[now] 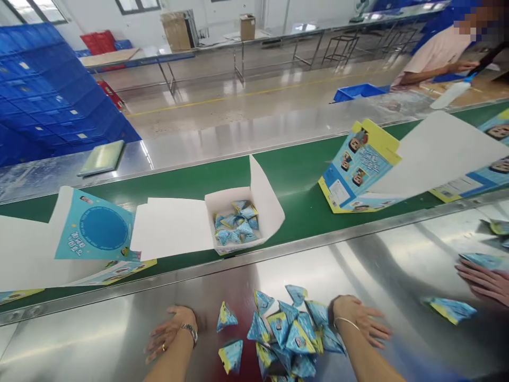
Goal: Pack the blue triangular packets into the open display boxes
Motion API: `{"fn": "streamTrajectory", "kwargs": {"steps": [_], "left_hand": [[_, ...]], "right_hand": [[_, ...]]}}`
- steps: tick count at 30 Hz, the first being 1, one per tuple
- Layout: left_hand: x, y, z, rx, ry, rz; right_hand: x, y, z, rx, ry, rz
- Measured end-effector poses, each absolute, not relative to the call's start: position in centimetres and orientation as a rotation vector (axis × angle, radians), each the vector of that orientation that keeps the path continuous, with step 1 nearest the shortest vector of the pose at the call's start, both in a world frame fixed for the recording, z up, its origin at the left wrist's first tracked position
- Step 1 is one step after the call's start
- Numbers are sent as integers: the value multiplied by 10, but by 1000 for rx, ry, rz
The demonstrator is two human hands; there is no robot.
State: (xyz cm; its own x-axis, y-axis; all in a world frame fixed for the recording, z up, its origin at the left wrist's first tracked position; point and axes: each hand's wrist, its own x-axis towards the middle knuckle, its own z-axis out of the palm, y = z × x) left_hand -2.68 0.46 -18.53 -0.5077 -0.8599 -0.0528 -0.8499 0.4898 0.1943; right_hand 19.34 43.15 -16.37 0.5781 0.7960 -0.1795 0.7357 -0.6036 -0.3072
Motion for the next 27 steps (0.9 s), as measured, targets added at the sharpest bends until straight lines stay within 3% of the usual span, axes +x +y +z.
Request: {"fn": "streamTrajectory", "kwargs": {"steps": [9, 16, 19, 23, 27], "left_hand": [[-35, 9, -166, 1694, -2585, -283], [-36, -20, -122, 1609, -2847, -466], [-10, -26, -89, 1058, -3203, -643], [23, -5, -67, -125, -3579, -849], [22, 29, -43, -654, -3674, -863]], "right_hand": [[209, 422, -151, -2493, -1757, 473], [171, 338, -102, -1435, -2954, 596], [149, 312, -90, -1276, -3128, 551], [121, 301, -71, -1242, -3183, 585], [127, 303, -10, -1156, -3028, 618]]}}
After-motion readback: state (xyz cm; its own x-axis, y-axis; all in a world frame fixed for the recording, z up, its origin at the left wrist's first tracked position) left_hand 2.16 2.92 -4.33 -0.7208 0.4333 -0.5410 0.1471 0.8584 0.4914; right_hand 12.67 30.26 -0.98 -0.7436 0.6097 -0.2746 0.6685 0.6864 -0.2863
